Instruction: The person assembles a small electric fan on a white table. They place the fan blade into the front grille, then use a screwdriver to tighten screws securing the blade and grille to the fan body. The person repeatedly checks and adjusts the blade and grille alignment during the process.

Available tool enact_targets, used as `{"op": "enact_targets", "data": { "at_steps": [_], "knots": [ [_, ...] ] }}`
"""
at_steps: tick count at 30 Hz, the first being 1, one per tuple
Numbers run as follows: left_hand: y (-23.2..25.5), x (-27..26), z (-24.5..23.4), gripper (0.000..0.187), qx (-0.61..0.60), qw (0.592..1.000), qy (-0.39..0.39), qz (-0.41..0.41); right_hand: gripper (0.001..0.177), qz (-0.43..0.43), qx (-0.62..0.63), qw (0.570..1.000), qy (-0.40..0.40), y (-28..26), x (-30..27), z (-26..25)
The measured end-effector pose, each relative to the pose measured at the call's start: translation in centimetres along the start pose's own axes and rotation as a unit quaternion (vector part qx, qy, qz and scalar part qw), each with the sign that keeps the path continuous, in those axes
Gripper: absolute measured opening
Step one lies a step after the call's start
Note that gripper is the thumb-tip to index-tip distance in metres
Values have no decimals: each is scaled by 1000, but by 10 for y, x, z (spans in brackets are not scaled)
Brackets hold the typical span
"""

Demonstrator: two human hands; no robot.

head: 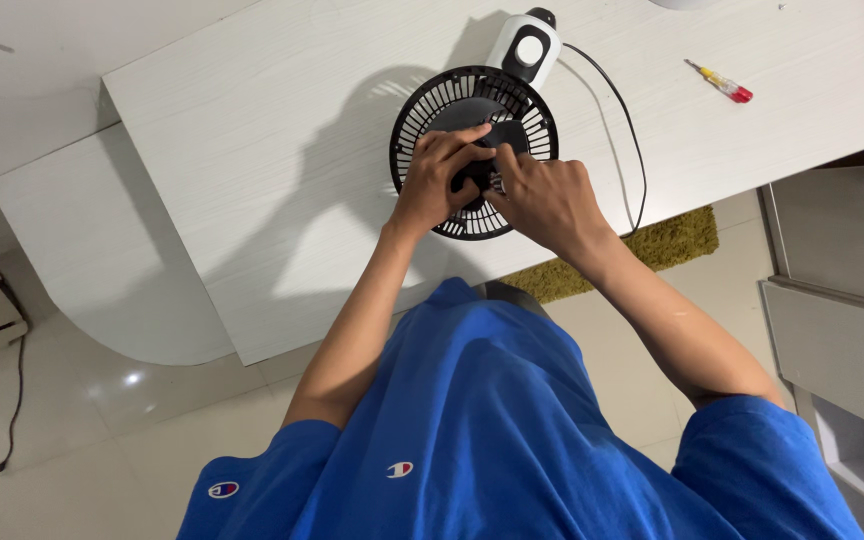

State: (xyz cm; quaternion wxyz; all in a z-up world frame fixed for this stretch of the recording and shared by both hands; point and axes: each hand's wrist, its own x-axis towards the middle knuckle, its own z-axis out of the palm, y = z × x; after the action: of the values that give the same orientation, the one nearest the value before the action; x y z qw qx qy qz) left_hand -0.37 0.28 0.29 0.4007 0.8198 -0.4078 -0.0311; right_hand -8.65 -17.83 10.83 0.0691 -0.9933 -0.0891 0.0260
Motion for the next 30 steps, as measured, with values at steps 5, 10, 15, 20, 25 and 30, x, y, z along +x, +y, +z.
{"op": "enact_targets", "data": {
  "at_steps": [5,10,15,20,25,30],
  "knots": [
    [-1,0,-5,36,-3,1000,-4,5,48,-43,-12,998,42,3,-7,-1],
    [-1,1,-4,38,1,1000,-10,8,46,-8,17,1000,-9,6,-1,11],
    [-1,4,-1,41,-5,1000,-4,22,55,88,-23,995,-34,-6,1,14],
    [-2,3,-1,39,-1,1000,-13,8,46,33,29,998,43,-7,-6,2],
    [-6,3,-1,37,0,1000,-8,23,35,-35,29,998,38,0,-9,3],
    [-5,3,-1,34,-2,999,-3,34,38,-23,24,999,12,-1,-2,9]
  ]
}}
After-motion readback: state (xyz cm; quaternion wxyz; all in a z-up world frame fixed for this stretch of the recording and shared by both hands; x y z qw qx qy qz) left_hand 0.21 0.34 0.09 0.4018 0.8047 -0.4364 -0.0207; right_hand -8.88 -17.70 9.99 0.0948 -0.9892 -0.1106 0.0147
